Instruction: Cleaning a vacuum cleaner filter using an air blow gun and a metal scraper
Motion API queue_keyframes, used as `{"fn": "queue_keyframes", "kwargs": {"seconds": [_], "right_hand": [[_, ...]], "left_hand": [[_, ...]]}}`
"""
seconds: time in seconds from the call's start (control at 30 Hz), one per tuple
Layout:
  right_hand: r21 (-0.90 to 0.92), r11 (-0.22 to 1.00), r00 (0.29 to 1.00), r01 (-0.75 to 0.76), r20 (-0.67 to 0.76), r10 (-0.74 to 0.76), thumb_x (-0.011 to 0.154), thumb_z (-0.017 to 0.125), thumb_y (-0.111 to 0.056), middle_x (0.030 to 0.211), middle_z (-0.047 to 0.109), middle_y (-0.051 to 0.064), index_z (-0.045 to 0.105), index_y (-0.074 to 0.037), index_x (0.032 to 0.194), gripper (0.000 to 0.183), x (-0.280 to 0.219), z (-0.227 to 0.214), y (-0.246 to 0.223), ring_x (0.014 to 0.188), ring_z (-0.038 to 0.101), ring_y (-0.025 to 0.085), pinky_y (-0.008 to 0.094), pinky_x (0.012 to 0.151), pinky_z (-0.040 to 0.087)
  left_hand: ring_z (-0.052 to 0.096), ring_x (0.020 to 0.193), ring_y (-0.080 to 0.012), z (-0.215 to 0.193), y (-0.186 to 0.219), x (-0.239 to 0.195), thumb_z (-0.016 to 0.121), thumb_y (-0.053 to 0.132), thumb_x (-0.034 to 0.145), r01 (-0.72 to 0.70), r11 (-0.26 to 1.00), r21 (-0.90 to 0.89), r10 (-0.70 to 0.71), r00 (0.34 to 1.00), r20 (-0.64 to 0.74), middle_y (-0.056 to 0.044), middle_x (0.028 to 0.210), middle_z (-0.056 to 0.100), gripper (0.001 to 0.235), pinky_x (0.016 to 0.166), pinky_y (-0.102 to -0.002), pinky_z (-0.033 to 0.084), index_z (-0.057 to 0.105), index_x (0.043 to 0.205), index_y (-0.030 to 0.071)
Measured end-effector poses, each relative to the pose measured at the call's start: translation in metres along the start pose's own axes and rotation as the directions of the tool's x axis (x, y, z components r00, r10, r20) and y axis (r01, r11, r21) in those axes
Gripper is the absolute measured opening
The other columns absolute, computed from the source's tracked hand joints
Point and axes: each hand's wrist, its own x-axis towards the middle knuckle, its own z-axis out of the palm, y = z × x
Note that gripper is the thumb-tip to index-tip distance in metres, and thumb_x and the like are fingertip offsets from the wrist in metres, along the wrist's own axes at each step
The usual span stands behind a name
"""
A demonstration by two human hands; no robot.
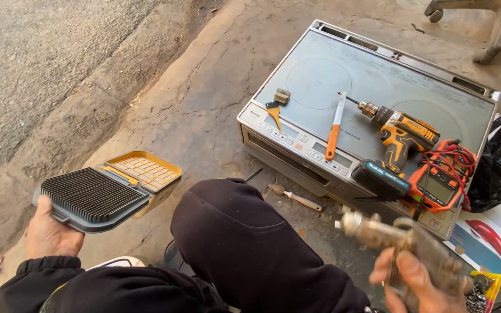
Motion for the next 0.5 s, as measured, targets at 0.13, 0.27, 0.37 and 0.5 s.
{"fn": "queue_keyframes", "kwargs": {"seconds": [0.13,0.27,0.37,0.5], "right_hand": [[-0.584,0.791,0.87,0.18,0.469,0.149,0.099,0.073,-0.027,0.079,0.071,0.013,0.087,-0.012,0.117,0.028,0.057,-0.02,-0.002,0.075,0.069,0.021,0.032,0.078,0.045],[-0.203,0.965,0.961,0.165,0.252,-0.112,0.099,0.066,0.0,0.074,0.073,0.044,0.082,0.011,0.134,0.039,-0.01,0.049,-0.058,0.035,0.027,0.027,0.035,0.033,0.014],[-0.252,0.591,0.362,-0.766,0.591,0.721,0.105,0.054,-0.032,0.08,0.067,0.023,0.076,-0.002,0.147,0.057,0.122,0.001,-0.008,0.057,0.062,0.026,0.04,0.053,0.049],[0.193,-0.42,-0.16,-0.887,0.725,0.67,0.09,0.087,-0.024,0.093,0.084,0.003,0.078,-0.007,0.121,0.037,0.133,0.05,-0.036,0.077,0.092,0.008,0.022,0.067,0.076]], "left_hand": [[0.083,0.133,-0.0101,0.0,0.004,0.0,0.052,0.041,0.116,0.001,0.999,-0.044,-0.004,0.997,-0.071,0.009,0.139,0.087,0.04,0.118,-0.042,0.066,0.078,0.136,0.018],[0.085,0.128,-0.0126,-0.011,-0.005,0.019,0.065,0.033,0.112,-0.039,0.991,-0.126,0.025,0.993,-0.118,0.002,0.134,0.087,0.028,0.116,-0.043,0.068,0.08,0.13,0.019],[0.073,0.136,-0.0215,-0.036,-0.025,0.05,0.056,0.044,0.115,-0.06,0.997,-0.054,0.07,0.976,0.208,-0.007,0.146,0.075,0.043,0.123,-0.045,0.057,0.072,0.139,0.013],[0.073,0.134,-0.0249,-0.014,-0.025,0.032,0.047,0.04,0.119,-0.004,0.992,-0.128,0.011,0.998,0.056,-0.007,0.143,0.077,0.043,0.121,-0.049,0.058,0.069,0.141,0.01]]}}
